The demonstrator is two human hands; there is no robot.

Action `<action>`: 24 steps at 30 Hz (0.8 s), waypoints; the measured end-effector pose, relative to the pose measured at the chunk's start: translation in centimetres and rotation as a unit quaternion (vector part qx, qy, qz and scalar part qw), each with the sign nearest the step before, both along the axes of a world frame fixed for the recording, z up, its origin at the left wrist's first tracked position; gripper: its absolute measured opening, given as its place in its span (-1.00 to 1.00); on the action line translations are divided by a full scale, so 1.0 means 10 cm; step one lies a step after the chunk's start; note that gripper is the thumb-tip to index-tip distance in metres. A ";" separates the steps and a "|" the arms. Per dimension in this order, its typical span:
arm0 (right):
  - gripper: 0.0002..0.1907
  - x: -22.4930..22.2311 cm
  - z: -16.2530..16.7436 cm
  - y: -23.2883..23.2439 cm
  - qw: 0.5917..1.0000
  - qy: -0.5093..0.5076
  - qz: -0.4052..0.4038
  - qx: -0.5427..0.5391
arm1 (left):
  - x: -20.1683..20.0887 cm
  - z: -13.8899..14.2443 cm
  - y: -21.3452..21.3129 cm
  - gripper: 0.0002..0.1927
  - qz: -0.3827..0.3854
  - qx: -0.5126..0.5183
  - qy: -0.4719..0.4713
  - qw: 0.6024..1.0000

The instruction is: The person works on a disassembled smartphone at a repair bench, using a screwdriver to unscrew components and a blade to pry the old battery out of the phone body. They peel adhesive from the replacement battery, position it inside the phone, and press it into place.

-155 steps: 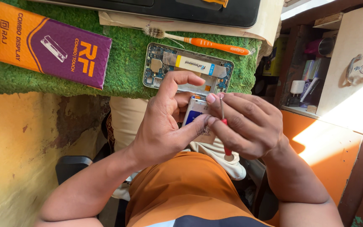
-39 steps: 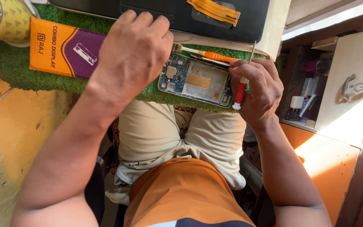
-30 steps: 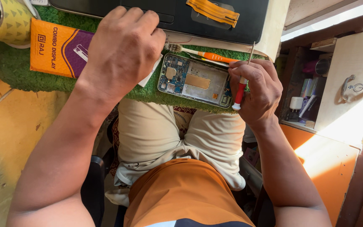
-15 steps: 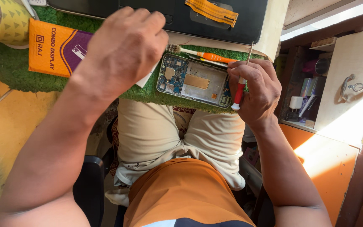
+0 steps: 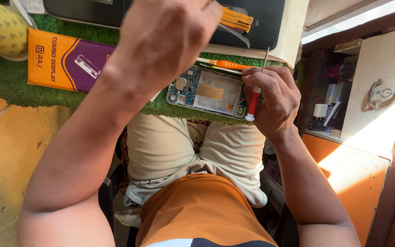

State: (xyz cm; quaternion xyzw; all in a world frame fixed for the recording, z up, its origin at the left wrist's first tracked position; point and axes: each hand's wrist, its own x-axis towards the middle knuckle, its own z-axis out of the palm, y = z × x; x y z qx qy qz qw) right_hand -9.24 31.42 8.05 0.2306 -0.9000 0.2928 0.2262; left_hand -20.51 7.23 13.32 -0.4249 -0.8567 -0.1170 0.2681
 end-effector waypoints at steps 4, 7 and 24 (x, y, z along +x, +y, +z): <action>-0.64 -0.01 0.00 0.00 1.000 0.005 0.000 0.002 | -0.08 -0.18 0.13 -0.88 -0.012 -0.029 0.015 0.999; -0.63 -0.01 0.00 0.01 1.000 0.007 0.000 0.003 | -0.09 -0.24 0.15 -0.91 -0.017 -0.025 -0.006 1.000; -0.53 -0.01 0.01 -0.01 1.000 0.011 0.002 -0.005 | 0.56 0.31 -0.48 -0.79 0.108 0.082 -0.164 0.977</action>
